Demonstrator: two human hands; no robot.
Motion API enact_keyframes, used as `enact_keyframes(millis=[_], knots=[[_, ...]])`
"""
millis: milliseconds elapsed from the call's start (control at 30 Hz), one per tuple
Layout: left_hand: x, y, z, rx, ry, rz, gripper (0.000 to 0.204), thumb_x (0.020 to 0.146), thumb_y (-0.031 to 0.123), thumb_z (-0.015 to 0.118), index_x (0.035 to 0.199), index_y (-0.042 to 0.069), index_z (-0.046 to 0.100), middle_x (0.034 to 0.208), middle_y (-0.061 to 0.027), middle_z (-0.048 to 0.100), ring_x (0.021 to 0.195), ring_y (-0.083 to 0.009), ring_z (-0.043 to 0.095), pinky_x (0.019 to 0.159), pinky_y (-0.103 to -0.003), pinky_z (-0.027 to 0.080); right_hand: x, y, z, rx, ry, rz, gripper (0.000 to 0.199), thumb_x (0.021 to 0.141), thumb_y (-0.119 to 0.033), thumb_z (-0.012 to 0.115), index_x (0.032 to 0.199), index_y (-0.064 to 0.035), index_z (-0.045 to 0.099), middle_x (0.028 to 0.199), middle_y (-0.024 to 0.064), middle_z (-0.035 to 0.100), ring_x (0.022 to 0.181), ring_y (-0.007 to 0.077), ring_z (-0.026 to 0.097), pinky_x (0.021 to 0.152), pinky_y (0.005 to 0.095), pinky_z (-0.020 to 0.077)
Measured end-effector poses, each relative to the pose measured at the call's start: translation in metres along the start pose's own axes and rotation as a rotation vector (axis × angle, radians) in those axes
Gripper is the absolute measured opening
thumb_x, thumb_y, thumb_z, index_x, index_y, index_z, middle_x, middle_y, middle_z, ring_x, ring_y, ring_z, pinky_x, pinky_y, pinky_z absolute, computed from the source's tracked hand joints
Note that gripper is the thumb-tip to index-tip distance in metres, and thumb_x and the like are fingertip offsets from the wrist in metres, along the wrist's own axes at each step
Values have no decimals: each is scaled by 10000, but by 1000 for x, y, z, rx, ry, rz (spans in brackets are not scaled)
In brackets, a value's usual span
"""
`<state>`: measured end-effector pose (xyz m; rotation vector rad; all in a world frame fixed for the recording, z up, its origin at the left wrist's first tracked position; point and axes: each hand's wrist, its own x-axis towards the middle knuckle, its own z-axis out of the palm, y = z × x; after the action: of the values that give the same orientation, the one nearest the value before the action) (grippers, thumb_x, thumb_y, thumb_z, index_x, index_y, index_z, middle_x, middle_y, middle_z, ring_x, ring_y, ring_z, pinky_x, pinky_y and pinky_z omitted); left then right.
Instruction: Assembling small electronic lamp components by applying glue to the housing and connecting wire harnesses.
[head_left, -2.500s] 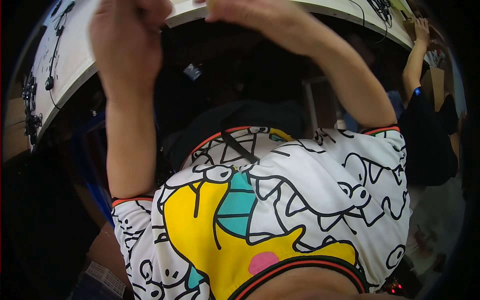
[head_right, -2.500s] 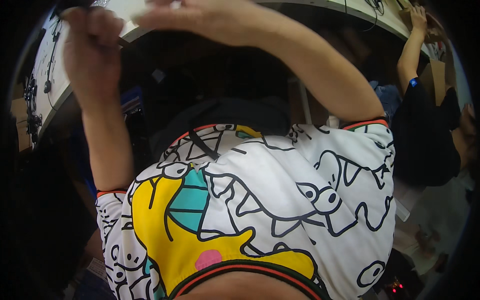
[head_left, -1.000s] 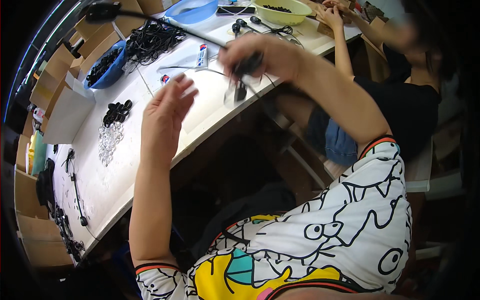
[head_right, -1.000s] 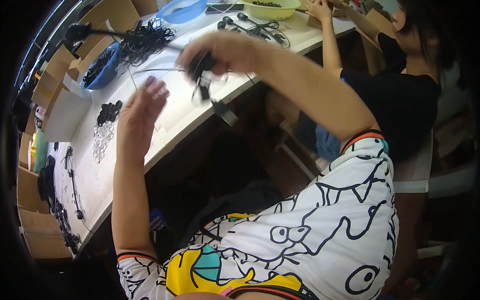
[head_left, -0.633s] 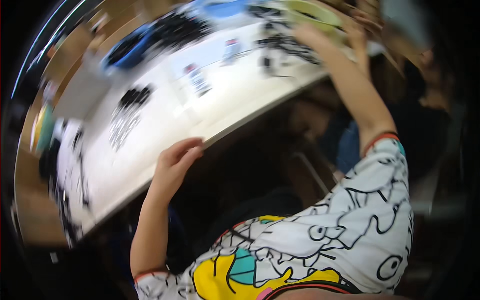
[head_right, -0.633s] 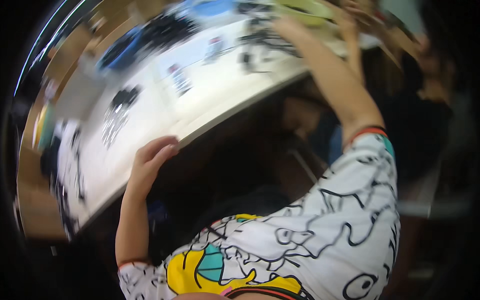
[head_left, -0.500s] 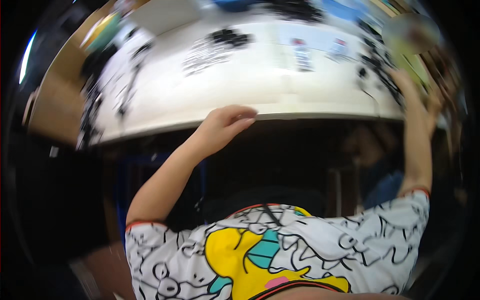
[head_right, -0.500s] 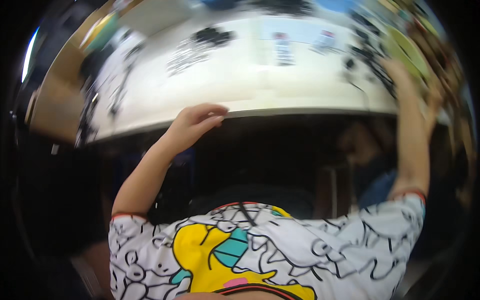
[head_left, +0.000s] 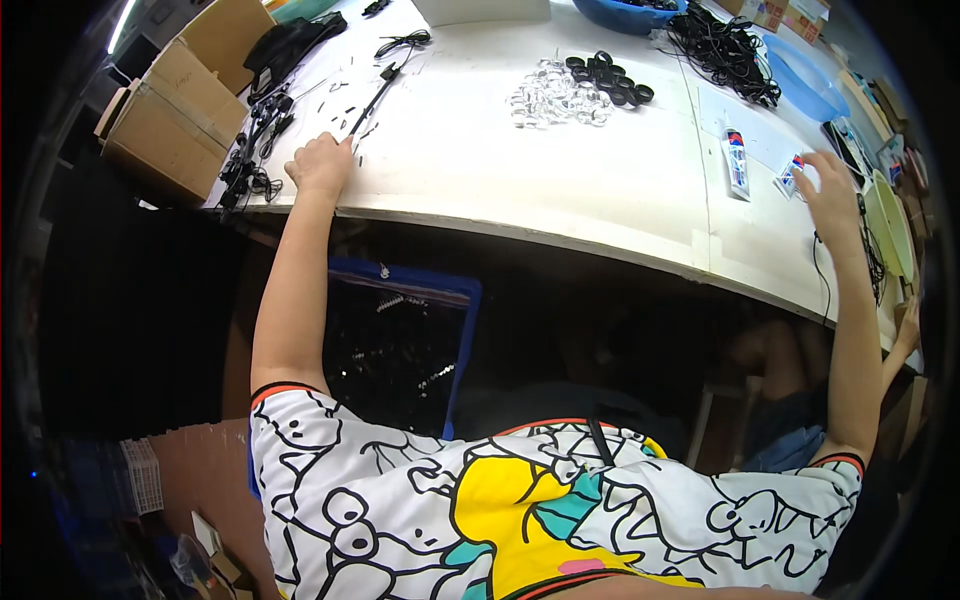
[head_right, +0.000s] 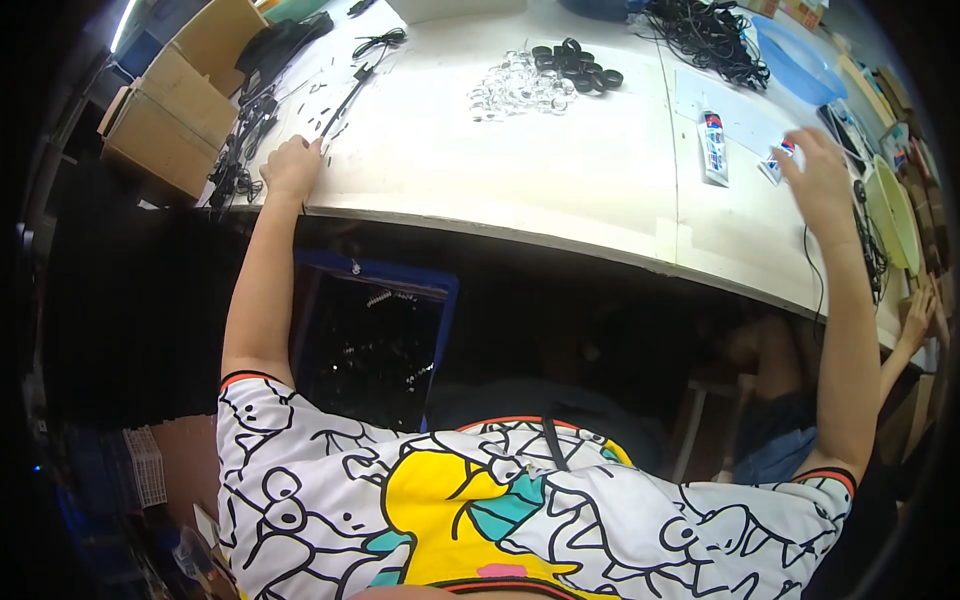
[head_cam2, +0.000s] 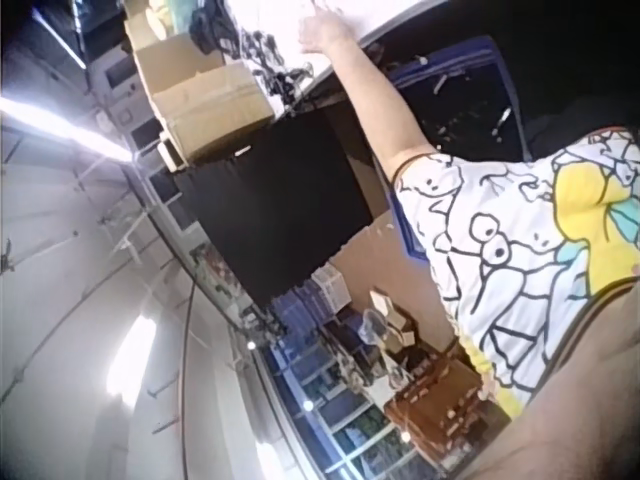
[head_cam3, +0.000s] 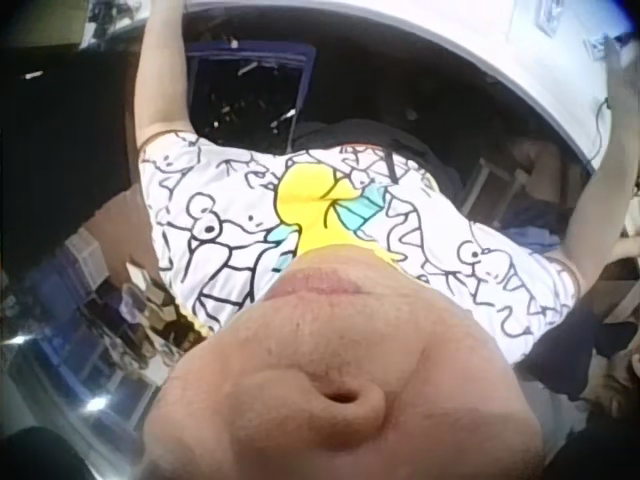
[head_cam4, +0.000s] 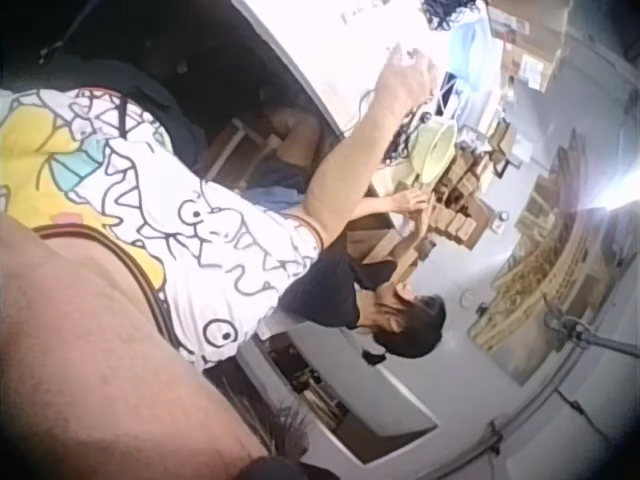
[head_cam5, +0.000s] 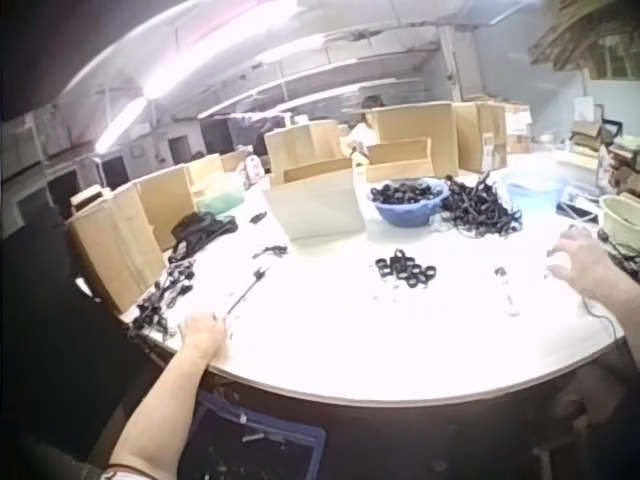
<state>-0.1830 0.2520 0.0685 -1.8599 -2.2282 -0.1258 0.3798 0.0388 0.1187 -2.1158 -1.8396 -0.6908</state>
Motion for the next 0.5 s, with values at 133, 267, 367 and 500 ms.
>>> enact_keyframes(millis=[133,267,367,500], knots=[[-5,2,-4,-26,-39,67,447,836,441,408,983,60,590,946,-160,610,966,-324,540,828,-460,357,8,-85,-12,128,30,-151,246,748,-191,609,935,-33,582,1077,143,538,1008,304,488,872,368,377],[12,-5,15,-285,181,20,447,842,430,437,951,26,594,854,-122,622,826,-257,570,752,-387,398,5,-133,-22,184,35,-274,223,727,-158,619,910,-36,582,1076,130,541,1020,281,482,869,374,373],[25,-21,15,-1056,102,60,434,846,414,473,907,0,587,728,-76,583,667,-167,520,634,-300,402,3,-157,-34,218,23,-345,210,736,-156,611,905,-34,580,1070,118,544,1018,272,480,866,373,370],[-18,4,-37,-1851,-43,182,320,903,292,440,795,0,515,617,-5,440,460,-55,335,438,-189,280,7,-169,-50,288,140,-395,248,740,-143,617,955,-29,567,1072,115,543,1010,279,488,861,362,379]])
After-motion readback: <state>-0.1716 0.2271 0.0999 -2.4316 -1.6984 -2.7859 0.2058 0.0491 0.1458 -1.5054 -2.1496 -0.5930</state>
